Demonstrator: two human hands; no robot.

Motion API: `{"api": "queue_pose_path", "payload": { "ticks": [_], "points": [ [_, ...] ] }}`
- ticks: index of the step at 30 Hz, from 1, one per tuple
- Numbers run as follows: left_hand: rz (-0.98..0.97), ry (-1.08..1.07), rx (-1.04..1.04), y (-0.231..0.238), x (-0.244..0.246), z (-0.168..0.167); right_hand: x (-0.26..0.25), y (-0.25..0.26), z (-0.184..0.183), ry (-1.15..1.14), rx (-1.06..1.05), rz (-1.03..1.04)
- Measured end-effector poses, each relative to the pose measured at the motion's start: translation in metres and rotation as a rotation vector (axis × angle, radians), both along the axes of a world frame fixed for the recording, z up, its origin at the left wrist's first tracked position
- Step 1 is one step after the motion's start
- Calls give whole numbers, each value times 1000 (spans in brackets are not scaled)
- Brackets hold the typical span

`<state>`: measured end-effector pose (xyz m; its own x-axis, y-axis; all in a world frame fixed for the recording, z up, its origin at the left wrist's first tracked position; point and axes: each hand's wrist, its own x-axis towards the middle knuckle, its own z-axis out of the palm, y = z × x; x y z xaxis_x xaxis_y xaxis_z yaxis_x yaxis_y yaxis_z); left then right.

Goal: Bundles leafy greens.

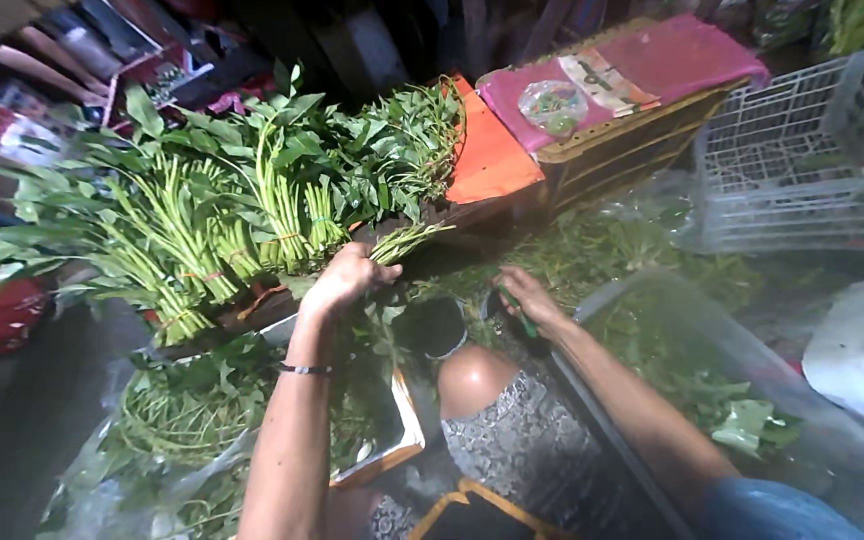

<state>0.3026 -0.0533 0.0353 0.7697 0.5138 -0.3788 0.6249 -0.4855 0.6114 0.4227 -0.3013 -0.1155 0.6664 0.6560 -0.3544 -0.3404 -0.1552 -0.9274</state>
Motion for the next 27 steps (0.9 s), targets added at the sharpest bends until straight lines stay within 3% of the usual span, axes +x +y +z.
{"api": "queue_pose_path", "payload": {
  "ticks": [6, 12, 20, 24, 27],
  "points": [
    [-188, 70, 274, -47, 23, -43, -5, 20, -3, 146, -2, 121],
    [-353, 139, 387, -88, 35, -60, -11, 30, -11, 177, -19, 70],
    [-518, -29, 551, -96, 34, -93, -15, 28, -6, 148, 51, -79],
    [-556, -115, 617, -98, 34, -107, -17, 17, -10, 211, 289, -92],
    [-593, -110, 648, -103, 37, -114, -17, 12, -9, 270, 309, -82]
  ]
}}
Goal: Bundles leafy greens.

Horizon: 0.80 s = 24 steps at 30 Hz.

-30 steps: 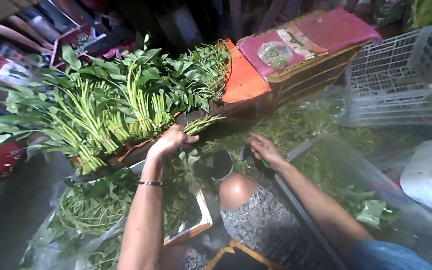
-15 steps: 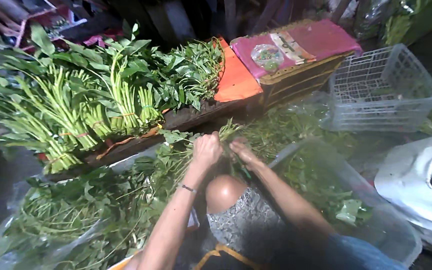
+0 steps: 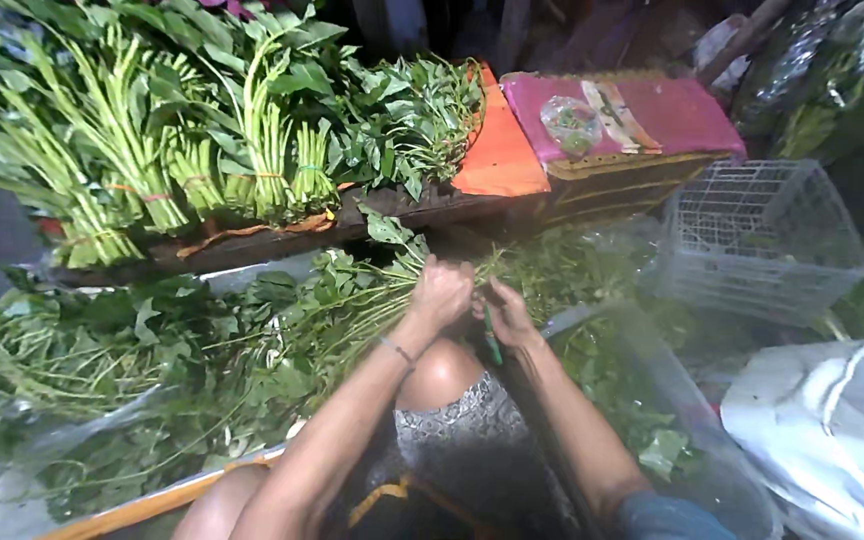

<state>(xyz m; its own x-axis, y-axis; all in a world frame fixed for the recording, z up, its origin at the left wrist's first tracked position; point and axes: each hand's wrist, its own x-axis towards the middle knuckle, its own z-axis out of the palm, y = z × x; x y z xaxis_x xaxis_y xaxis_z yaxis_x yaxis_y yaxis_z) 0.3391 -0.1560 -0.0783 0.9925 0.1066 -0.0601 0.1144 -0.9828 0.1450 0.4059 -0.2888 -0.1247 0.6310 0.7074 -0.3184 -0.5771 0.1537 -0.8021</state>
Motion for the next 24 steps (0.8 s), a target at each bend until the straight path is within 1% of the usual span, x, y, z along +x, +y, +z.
{"api": "queue_pose_path", "payload": {
  "ticks": [3, 7, 11, 14, 17, 21, 24],
  "points": [
    [-43, -39, 11, -4, 2, -10, 2, -1, 4, 33, -81, 12],
    [-80, -53, 28, -4, 1, -14, 3, -1, 2, -26, -147, 40],
    [-73, 3, 39, -4, 3, -11, -4, 5, -2, -5, -110, -76],
    [-58, -16, 57, -3, 4, -16, -10, 13, -4, 1, -106, -146],
    [-39, -15, 53, -2, 4, -17, -13, 19, -6, -23, -160, -194],
    [-18, 94, 3, -2, 6, -8, -17, 25, -2, -54, -282, -267],
    [-11, 99, -6, 1, 5, -8, -15, 28, -7, -71, -213, -240]
  ]
}}
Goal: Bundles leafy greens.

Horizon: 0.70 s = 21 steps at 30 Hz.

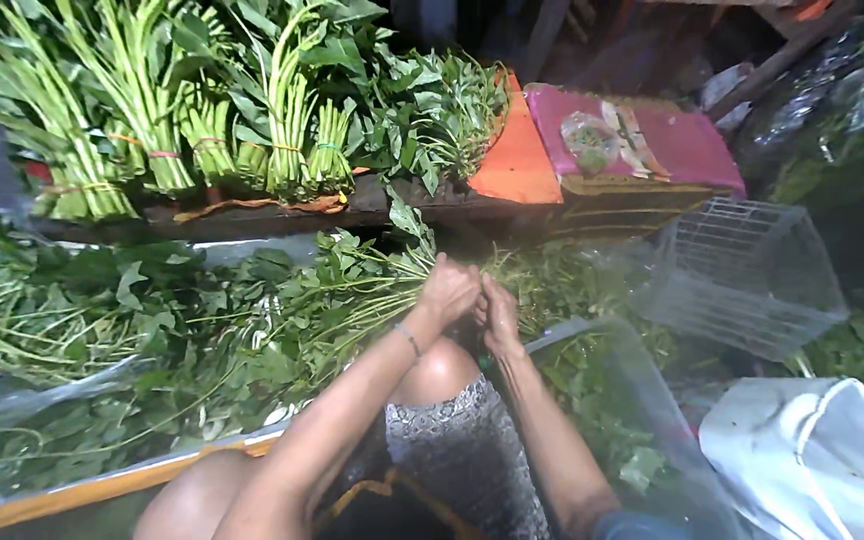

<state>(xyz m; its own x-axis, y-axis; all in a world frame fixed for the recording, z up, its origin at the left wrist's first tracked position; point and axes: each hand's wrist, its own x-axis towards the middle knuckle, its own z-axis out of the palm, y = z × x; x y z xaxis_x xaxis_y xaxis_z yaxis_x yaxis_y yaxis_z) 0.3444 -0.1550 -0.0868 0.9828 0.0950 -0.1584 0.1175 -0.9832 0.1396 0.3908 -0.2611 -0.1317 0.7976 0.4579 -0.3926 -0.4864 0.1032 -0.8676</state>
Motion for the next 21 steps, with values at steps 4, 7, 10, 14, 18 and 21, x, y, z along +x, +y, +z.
{"api": "queue_pose_path", "payload": {
  "ticks": [4, 7, 10, 14, 18, 21],
  "points": [
    [-5, -22, -30, -1, -1, 0, 3, 0, 1, -8, 67, 46],
    [-13, -41, -12, -1, -1, -3, 3, 0, -1, 10, 80, 13],
    [-12, -61, 30, -1, 1, -9, 1, 4, 3, 30, 7, -45],
    [-9, -106, 53, 1, 1, -17, 1, 6, 7, 69, -45, -39],
    [-22, -48, 101, 0, 2, -14, -2, 8, 14, 164, -55, -74],
    [-23, -14, 125, 1, 3, -11, -3, 10, 15, 158, -95, -82]
  ]
}}
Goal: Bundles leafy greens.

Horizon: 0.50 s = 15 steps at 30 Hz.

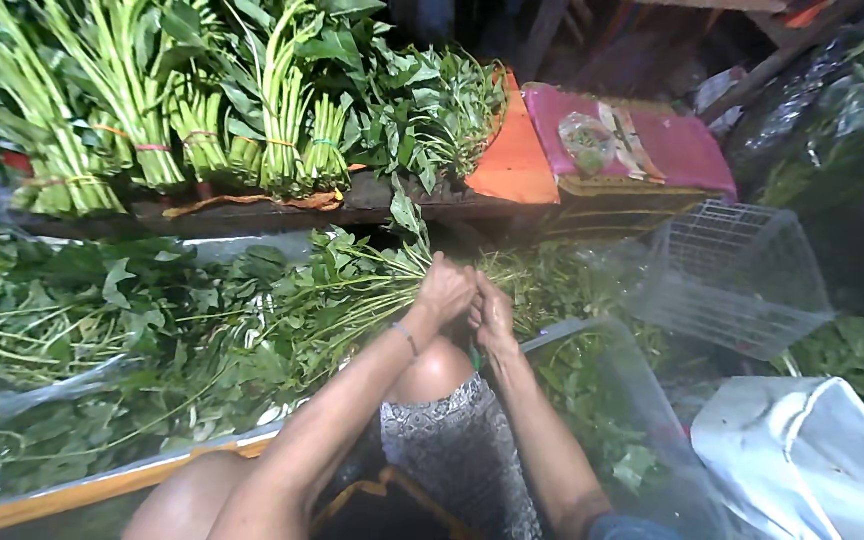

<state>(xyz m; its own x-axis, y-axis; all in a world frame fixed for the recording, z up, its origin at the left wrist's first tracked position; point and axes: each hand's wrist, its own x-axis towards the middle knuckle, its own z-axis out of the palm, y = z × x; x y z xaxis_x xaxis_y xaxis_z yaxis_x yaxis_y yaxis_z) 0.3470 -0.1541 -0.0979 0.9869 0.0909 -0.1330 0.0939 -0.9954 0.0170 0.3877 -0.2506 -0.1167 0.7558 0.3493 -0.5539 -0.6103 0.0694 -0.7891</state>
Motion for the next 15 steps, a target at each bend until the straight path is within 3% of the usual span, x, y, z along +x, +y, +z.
{"api": "queue_pose_path", "payload": {
  "ticks": [6, 10, 15],
  "points": [
    [-25, 36, -21, 1, -1, 4, 11, -3, -1, -46, -43, 191],
    [-28, 2, -18, 0, -1, 2, 18, -4, -2, 1, 32, 179],
    [-12, -98, 25, 0, -1, -4, 12, -3, -6, -122, 63, 74]
  ]
}}
